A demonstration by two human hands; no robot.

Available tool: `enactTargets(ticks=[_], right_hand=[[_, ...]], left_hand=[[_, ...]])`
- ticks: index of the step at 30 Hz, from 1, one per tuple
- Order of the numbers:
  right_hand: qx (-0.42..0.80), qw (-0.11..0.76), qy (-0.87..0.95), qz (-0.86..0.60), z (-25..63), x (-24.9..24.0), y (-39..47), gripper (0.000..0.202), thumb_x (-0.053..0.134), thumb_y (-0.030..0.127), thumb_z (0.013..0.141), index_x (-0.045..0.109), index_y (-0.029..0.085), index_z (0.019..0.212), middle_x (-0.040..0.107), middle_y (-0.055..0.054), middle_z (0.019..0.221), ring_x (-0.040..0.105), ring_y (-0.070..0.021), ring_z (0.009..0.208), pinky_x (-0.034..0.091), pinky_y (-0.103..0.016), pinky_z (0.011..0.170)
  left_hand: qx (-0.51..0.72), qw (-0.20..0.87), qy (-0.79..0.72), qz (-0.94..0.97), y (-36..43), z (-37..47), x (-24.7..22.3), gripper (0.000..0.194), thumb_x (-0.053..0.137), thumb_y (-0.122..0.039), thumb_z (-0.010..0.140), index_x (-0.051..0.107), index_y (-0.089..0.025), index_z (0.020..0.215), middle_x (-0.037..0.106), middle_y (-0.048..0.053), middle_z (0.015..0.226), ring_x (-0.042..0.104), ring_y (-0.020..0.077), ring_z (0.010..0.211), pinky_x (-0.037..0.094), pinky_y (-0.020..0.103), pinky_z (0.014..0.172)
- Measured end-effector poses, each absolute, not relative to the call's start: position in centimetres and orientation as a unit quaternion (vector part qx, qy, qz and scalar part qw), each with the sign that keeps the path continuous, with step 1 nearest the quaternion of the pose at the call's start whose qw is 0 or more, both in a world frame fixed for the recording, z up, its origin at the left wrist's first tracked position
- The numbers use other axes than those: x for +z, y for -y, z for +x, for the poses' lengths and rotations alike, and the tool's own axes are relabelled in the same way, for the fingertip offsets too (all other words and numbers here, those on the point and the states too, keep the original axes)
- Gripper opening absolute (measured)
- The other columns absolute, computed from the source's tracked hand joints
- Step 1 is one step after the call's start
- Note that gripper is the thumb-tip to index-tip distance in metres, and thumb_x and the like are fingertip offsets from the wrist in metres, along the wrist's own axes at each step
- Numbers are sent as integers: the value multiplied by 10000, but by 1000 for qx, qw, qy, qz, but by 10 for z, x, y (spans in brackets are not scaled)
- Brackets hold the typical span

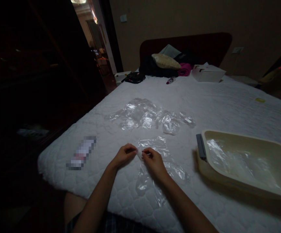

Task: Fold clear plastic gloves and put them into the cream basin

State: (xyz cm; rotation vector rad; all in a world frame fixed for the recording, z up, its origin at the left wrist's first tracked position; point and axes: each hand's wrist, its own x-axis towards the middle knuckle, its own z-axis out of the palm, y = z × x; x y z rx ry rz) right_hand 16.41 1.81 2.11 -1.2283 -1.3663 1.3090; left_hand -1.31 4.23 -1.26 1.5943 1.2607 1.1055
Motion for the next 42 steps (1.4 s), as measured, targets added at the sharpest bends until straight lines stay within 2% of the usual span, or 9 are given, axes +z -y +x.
enactTargets(ticks=[6, 14, 23, 27, 30, 37, 42], right_hand=[[533, 432, 520, -509, 168, 19, -22, 265, 607, 369, 652, 595, 169, 825, 627, -43, 708, 589, -169, 636, 459, -281, 571], [501, 398, 549, -538, 173, 27, -37, 350, 592, 464, 667, 621, 144, 808, 636, -55, 696, 593, -173, 619, 428, -259, 521], [441, 394, 615, -522, 178, 13, -48, 211, 578, 303, 675, 598, 150, 819, 588, -15, 664, 544, -142, 603, 417, -255, 576], [397, 390, 640, -530, 178, 13, -46, 141, 536, 280, 702, 561, 166, 782, 571, 0, 645, 532, -135, 583, 408, -242, 556], [363, 384, 657, -537, 178, 15, -44, 115, 505, 280, 726, 534, 177, 770, 567, 6, 633, 528, -132, 565, 397, -235, 540], [269, 348, 715, -544, 179, 15, -40, 119, 433, 238, 762, 539, 187, 783, 589, -15, 688, 534, -142, 624, 378, -239, 582], [224, 321, 737, -551, 180, 14, -36, 152, 402, 234, 793, 546, 189, 807, 590, -26, 741, 529, -145, 658, 372, -240, 595]], left_hand=[[433, 395, -513, 627, -43, -13, -17, 129, 595, -261, 706, 654, -154, 749, 606, 47, 749, 561, 151, 713, 437, 253, 667], [435, 376, -517, 634, -45, -11, -20, 141, 591, -265, 713, 649, -138, 733, 605, 33, 722, 564, 137, 691, 443, 238, 640], [430, 323, -526, 659, -45, -7, -23, 162, 613, -301, 713, 651, -151, 759, 601, 32, 740, 566, 132, 698, 458, 242, 646], [436, 328, -519, 658, -42, -5, -24, 312, 694, -337, 640, 629, -151, 882, 579, 41, 814, 567, 132, 717, 480, 253, 662], [426, 299, -500, 692, -40, -4, -20, 362, 700, -354, 639, 615, -168, 937, 561, 42, 845, 556, 138, 755, 482, 263, 692], [414, 266, -496, 715, -36, -3, -17, 341, 677, -376, 665, 594, -183, 933, 553, 42, 846, 539, 141, 752, 476, 269, 673], [423, 225, -504, 718, -35, 0, -15, 206, 627, -278, 714, 562, -185, 887, 547, 39, 836, 526, 146, 752, 463, 283, 682]])
